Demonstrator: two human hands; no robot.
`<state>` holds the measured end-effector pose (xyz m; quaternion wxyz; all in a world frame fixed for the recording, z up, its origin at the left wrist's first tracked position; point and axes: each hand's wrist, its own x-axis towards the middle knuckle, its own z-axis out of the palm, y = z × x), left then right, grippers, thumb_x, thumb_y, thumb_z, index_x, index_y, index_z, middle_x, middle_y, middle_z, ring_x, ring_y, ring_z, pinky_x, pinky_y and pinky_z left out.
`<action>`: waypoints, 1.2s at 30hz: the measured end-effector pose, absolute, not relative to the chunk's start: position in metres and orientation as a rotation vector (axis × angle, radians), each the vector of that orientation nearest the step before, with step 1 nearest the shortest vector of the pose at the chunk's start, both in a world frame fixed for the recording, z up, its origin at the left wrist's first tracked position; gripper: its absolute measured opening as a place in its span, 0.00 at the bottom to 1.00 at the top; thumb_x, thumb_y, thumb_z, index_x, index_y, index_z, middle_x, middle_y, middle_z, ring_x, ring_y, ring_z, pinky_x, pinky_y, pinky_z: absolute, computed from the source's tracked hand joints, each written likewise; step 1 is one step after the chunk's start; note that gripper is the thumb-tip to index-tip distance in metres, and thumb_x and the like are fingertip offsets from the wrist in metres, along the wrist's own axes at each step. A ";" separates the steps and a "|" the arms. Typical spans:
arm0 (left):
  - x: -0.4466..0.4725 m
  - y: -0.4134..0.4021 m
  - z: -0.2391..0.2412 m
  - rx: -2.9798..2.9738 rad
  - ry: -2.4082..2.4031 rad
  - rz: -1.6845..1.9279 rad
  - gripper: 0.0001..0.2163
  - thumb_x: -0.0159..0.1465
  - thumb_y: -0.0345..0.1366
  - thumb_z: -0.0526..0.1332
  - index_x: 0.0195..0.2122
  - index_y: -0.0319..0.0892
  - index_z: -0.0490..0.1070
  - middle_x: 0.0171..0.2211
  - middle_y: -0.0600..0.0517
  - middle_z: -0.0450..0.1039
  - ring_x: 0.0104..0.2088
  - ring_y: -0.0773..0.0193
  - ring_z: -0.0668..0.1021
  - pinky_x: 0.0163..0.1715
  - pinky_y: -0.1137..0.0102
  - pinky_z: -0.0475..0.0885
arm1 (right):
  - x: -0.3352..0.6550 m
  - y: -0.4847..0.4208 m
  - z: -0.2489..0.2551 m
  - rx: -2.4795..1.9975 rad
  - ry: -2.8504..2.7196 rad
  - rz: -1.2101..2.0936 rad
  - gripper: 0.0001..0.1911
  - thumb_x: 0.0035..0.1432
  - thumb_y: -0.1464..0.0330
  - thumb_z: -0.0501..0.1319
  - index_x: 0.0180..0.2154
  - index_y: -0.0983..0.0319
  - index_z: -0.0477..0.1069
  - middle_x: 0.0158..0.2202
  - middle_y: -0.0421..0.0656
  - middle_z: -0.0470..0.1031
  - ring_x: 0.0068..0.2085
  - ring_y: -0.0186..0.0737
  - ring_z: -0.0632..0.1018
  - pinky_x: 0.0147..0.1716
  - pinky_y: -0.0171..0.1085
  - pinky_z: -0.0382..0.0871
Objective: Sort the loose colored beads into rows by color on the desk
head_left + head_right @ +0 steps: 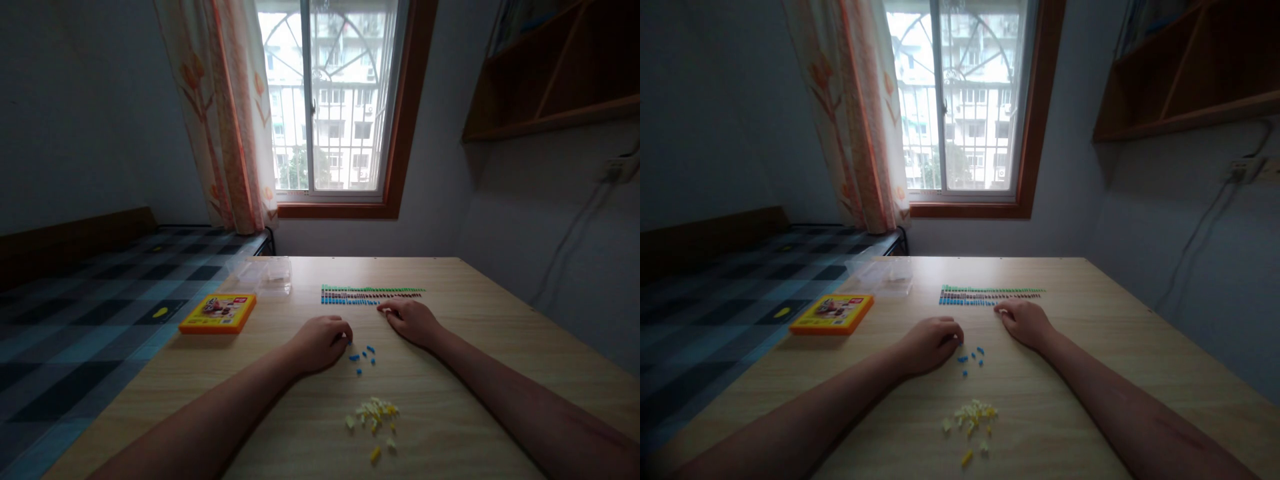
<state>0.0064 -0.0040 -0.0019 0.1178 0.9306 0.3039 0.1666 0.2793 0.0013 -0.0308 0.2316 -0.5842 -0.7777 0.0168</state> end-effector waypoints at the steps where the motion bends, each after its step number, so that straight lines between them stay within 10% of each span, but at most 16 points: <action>1: 0.006 -0.004 -0.002 2.724 0.887 0.489 0.09 0.59 0.30 0.56 0.36 0.44 0.75 0.35 0.52 0.75 0.36 0.64 0.75 0.37 0.73 0.68 | 0.279 0.001 -0.031 -1.604 -2.139 0.044 0.15 0.59 0.67 0.55 0.44 0.54 0.77 0.45 0.40 0.79 0.44 0.40 0.78 0.41 0.36 0.68; 36: 0.008 -0.007 -0.002 2.758 0.876 0.496 0.08 0.60 0.32 0.56 0.36 0.44 0.75 0.35 0.52 0.75 0.35 0.64 0.75 0.36 0.72 0.67 | 0.281 0.000 -0.029 -1.631 -2.133 0.039 0.15 0.59 0.66 0.56 0.44 0.53 0.78 0.44 0.40 0.79 0.42 0.40 0.78 0.39 0.36 0.68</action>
